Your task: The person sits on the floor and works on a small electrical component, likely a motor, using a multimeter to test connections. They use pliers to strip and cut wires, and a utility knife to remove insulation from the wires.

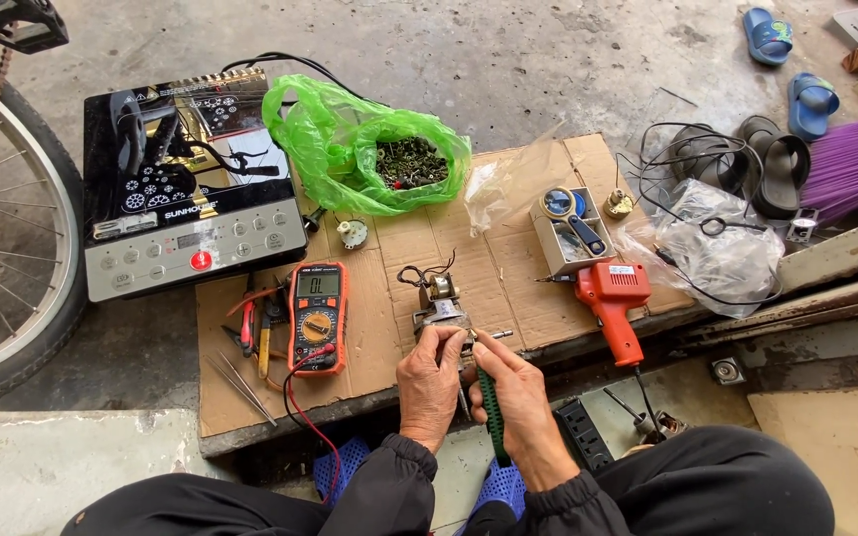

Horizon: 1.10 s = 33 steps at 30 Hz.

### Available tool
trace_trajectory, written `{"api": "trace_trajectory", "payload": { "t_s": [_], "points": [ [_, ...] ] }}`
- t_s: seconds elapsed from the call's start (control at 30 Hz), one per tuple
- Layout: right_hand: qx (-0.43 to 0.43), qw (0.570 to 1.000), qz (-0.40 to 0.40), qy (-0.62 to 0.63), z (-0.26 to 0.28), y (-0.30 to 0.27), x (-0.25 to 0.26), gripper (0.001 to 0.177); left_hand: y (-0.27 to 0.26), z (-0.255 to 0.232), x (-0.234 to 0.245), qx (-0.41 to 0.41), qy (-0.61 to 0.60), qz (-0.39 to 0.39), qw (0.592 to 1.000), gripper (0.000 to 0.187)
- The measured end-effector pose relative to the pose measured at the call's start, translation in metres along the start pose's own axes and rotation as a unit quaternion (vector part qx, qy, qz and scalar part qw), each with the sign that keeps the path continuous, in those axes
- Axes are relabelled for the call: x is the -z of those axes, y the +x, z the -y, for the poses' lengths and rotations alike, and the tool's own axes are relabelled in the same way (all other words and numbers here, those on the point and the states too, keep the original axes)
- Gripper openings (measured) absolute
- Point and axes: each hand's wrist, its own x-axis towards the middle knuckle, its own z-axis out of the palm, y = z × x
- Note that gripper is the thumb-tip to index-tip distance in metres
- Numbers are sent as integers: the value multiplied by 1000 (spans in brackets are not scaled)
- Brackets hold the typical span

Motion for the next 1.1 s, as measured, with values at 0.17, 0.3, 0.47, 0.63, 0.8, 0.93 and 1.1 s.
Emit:
{"api": "trace_trajectory", "payload": {
  "t_s": [0.17, 0.3, 0.47, 0.63, 0.8, 0.93, 1.1],
  "points": [
    [-131, 973, 128, 142, 5, 11, 17, 30, 14, -10, 4, 132, -31, 35, 990, 17],
    [-127, 963, 168, 166, 2, 13, 21, 38, 19, -13, 5, 149, -59, 33, 987, 17],
    [-65, 987, 120, 90, 1, 1, 8, 67, 23, -10, 0, 173, -46, 26, 984, 19],
    [-25, 993, 99, 66, -7, 1, 3, 73, 35, -16, 5, 218, -26, 48, 974, 23],
    [5, 996, 90, 13, -6, 4, -1, 76, 45, -8, 4, 213, -2, 70, 975, 26],
    [12, 997, 67, -42, -5, 8, -1, 70, 55, -12, 8, 251, -10, 95, 963, 25],
    [30, 995, 33, -95, -3, 10, -3, 62, 59, -4, 5, 264, -2, 127, 956, 27]
  ]
}}
